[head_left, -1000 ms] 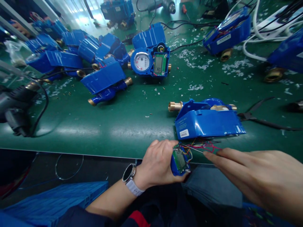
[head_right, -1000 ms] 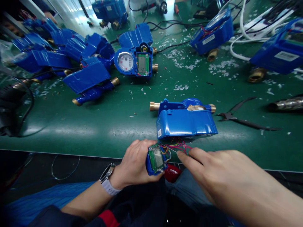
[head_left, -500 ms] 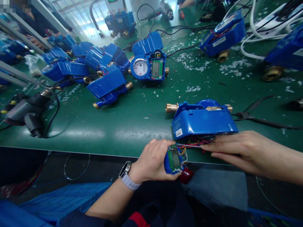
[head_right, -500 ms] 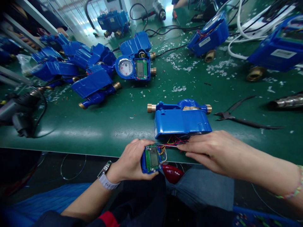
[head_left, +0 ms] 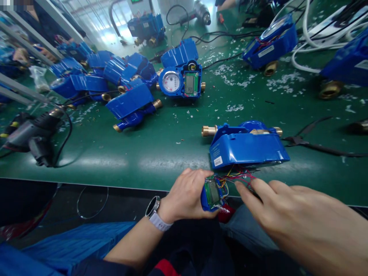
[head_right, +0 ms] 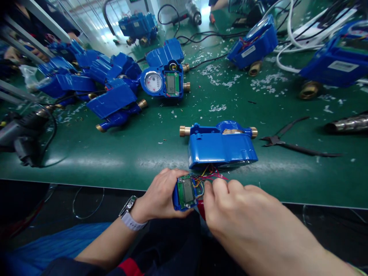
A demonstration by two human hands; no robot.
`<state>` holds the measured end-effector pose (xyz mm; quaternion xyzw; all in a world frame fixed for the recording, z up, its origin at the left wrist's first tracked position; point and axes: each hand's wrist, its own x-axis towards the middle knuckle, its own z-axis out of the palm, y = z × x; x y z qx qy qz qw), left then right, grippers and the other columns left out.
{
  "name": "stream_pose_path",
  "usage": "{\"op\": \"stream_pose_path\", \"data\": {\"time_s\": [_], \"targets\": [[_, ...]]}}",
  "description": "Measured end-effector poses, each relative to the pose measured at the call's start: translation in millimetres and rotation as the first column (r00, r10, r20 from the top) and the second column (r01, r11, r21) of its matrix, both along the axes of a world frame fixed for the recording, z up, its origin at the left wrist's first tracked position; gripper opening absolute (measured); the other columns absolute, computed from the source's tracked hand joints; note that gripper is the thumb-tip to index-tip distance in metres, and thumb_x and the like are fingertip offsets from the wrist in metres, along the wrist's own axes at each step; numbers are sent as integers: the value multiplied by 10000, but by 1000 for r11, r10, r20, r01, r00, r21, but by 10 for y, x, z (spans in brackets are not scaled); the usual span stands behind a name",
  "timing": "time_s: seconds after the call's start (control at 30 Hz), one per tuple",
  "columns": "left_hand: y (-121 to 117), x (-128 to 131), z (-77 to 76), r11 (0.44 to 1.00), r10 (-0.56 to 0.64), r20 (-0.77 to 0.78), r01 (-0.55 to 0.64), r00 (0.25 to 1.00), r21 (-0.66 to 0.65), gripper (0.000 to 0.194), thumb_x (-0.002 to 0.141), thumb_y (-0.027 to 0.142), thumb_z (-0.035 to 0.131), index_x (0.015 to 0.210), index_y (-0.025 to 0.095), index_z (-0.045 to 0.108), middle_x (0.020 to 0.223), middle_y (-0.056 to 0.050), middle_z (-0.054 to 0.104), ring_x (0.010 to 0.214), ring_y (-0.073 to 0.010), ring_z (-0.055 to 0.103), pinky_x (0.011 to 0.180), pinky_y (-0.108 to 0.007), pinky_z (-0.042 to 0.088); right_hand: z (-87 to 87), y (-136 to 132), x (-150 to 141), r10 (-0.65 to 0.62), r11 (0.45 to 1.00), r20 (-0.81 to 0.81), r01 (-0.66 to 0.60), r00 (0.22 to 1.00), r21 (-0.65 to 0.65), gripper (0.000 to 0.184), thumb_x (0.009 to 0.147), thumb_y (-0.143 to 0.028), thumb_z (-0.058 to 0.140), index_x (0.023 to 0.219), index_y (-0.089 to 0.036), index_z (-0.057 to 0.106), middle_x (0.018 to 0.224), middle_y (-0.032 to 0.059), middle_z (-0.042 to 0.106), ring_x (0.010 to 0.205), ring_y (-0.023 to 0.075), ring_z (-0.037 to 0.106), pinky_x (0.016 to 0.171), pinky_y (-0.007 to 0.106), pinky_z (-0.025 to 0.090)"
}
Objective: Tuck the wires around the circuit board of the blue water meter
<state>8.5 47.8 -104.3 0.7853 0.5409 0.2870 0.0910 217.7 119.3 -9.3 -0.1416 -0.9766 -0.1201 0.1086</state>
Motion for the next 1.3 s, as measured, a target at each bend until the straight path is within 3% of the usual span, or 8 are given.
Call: {"op": "stream_pose_path", "data": {"time_s": [0.2, 0.33, 0.5, 0.63, 0.73, 0.87, 1.0, 1.3], "targets": [[16, -26, -3, 1000, -22, 62, 21, 998, 10, 646, 702, 507, 671, 1178, 137, 439, 1000, -47, 630, 832, -190, 608, 685, -362, 461, -125, 341, 177, 82, 996, 17, -81, 996, -33, 527, 729, 8, 343, 995, -218, 739, 876, 18, 679, 564, 149, 615, 433, 279, 492], [15, -55, 17, 999, -52, 79, 52, 996, -4, 657, 715, 533, 665, 1185, 137, 435, 999, -53, 628, 838, -195, 606, 690, -365, 467, -193, 445, 245, 102, 989, 1, -101, 995, -108, 501, 908, -42, 298, 1020, -263, 734, 932, -51, 679, 662, 108, 650, 483, 252, 510], [14, -89, 50, 997, -76, 132, 79, 988, -14, 663, 698, 503, 697, 1189, 145, 432, 1011, -46, 628, 844, -184, 602, 712, -347, 459, -401, 531, 370, 78, 972, -51, -87, 996, -219, 423, 997, -127, 326, 1091, -277, 710, 1048, -59, 664, 808, 80, 660, 602, 235, 493], [5, -99, 45, 996, -66, 157, 74, 985, -47, 701, 676, 513, 716, 1208, 157, 430, 1047, -40, 623, 881, -180, 604, 760, -352, 462, -508, 574, 416, 48, 926, -90, -78, 995, -369, 343, 988, -142, 406, 1182, -299, 641, 1123, -87, 636, 908, 81, 640, 720, 251, 484], [3, -90, 28, 997, -72, 152, 77, 986, -23, 703, 685, 530, 705, 1212, 154, 429, 1037, -38, 618, 872, -178, 602, 755, -351, 461, -492, 545, 372, 95, 945, -95, -119, 991, -304, 314, 982, -162, 366, 1186, -241, 591, 1061, -49, 652, 824, 106, 659, 593, 251, 501], [8, -65, 21, 996, -94, 118, 92, 989, 20, 681, 713, 539, 677, 1204, 137, 431, 1027, -49, 618, 865, -182, 602, 724, -345, 455, -447, 415, 259, -1, 968, -29, -6, 1000, -252, 311, 859, -50, 380, 1061, -193, 568, 899, -10, 655, 698, 135, 649, 538, 263, 484], [6, -60, 23, 996, -86, 106, 84, 991, 24, 690, 719, 543, 676, 1212, 127, 429, 1025, -52, 614, 869, -183, 601, 740, -345, 461, -442, 292, 152, -56, 976, -66, 40, 996, -214, 293, 759, -2, 381, 953, -181, 510, 697, -8, 574, 517, 140, 543, 460, 267, 355], [-7, -67, -45, 995, -95, 65, 93, 993, 36, 710, 712, 528, 686, 1235, 121, 433, 1064, -62, 614, 924, -202, 596, 751, -363, 455, -372, 330, 226, 37, 990, -68, -46, 997, -132, 279, 785, -46, 366, 919, -191, 562, 786, 16, 627, 599, 174, 566, 533, 298, 387]]}}
